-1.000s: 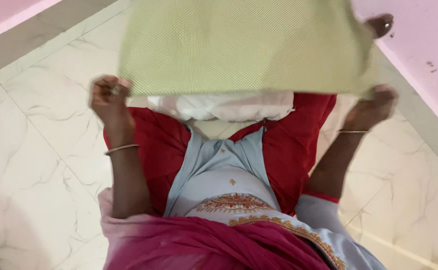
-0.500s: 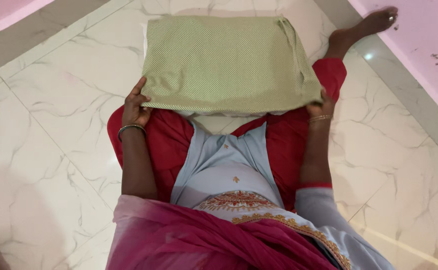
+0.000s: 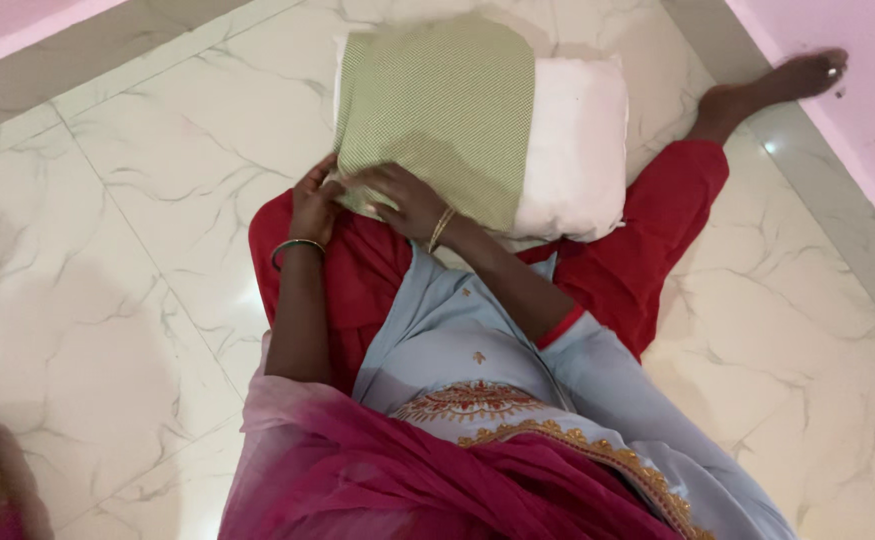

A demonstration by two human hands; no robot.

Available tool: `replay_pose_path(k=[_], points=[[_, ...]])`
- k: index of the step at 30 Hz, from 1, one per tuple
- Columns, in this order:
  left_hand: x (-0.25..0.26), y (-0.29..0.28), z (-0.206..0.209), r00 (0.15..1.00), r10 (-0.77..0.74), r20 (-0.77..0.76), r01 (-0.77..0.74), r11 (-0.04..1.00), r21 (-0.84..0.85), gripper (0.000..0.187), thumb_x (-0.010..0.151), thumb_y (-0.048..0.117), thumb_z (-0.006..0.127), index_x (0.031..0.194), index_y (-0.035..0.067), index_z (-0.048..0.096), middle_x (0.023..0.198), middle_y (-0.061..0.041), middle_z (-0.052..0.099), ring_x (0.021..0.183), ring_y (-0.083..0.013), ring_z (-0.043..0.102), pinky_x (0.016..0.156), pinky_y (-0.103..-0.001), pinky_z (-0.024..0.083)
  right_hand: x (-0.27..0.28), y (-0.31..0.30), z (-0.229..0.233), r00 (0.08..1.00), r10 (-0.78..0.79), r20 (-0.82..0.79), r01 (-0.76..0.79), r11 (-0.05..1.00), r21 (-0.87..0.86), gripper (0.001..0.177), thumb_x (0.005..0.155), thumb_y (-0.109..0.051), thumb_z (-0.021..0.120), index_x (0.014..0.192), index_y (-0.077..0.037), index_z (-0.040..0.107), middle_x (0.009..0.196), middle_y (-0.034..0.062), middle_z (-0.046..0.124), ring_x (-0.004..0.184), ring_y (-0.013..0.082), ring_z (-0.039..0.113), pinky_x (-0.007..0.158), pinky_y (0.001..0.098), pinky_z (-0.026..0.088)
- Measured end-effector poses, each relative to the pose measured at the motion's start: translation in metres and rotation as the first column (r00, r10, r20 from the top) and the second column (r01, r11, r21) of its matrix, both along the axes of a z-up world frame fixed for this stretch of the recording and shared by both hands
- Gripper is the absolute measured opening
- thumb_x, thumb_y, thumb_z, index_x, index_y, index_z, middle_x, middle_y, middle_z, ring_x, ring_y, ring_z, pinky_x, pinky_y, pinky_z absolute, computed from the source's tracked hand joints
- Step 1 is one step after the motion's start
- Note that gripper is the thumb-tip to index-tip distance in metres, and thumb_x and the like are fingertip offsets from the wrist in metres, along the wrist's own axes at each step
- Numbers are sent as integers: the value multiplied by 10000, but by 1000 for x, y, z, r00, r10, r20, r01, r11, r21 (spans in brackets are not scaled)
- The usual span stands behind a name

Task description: The person sits on the floor and inserts a white pillow into a pink patterned pillowcase, smoothing it out. They then repeat the process with a second white pillow and a green patterned pillowcase.

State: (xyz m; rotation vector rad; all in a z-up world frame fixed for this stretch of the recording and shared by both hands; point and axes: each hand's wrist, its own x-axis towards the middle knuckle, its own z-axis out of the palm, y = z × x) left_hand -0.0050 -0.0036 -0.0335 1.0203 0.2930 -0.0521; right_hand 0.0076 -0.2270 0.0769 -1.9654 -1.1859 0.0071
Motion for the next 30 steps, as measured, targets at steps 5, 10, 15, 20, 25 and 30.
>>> replay_pose_path(k=[5,10,15,20,25,30], points=[[-12,-40,7,819,62,571,-548,378,746,705,821,102,800,1409,-103,472,1358,-289,505,1238,-418,510,998,-487,523,-12,-99,-59,884,-468,-23,457,851,258,339,1006,-112,690,1335,-62,628,1306,132,664,1237,305,608,1083,424,502],[-3,-60,36,986,16,165,-163,249,955,587,842,326,823,1292,8,621,1240,-246,635,1139,-438,592,920,-543,507,-32,-207,-126,373,-705,-603,901,430,55,559,935,-101,742,1438,-41,505,1121,171,654,940,254,620,779,375,523],[0,-61,29,974,135,184,-206,174,963,581,903,301,780,1319,-52,578,1227,-293,627,1103,-466,601,922,-555,502,-39,-188,-139,559,-560,-611,767,630,124,763,830,-62,799,1500,-52,433,1135,170,663,953,246,642,795,340,546],[-6,-61,31,968,128,214,-220,38,975,529,882,251,771,1277,-47,583,1067,-271,698,923,-429,669,781,-527,537,-43,-172,-106,804,-595,13,583,791,184,830,712,14,851,1466,-23,507,1295,236,621,1141,329,628,902,360,544],[-24,-64,40,983,29,182,-180,348,920,413,922,153,666,1323,57,643,749,-162,697,665,-296,687,647,-424,554,-37,-243,-90,669,-711,-216,731,579,361,379,793,165,659,1078,-45,793,979,84,648,858,180,612,662,290,485],[-30,-69,27,970,-139,199,-159,255,954,287,1000,306,716,1190,91,700,882,-118,759,736,-267,723,635,-412,556,-59,-264,-104,643,-650,-406,722,691,36,166,891,54,653,1000,-7,761,887,108,697,747,155,661,655,288,531]])
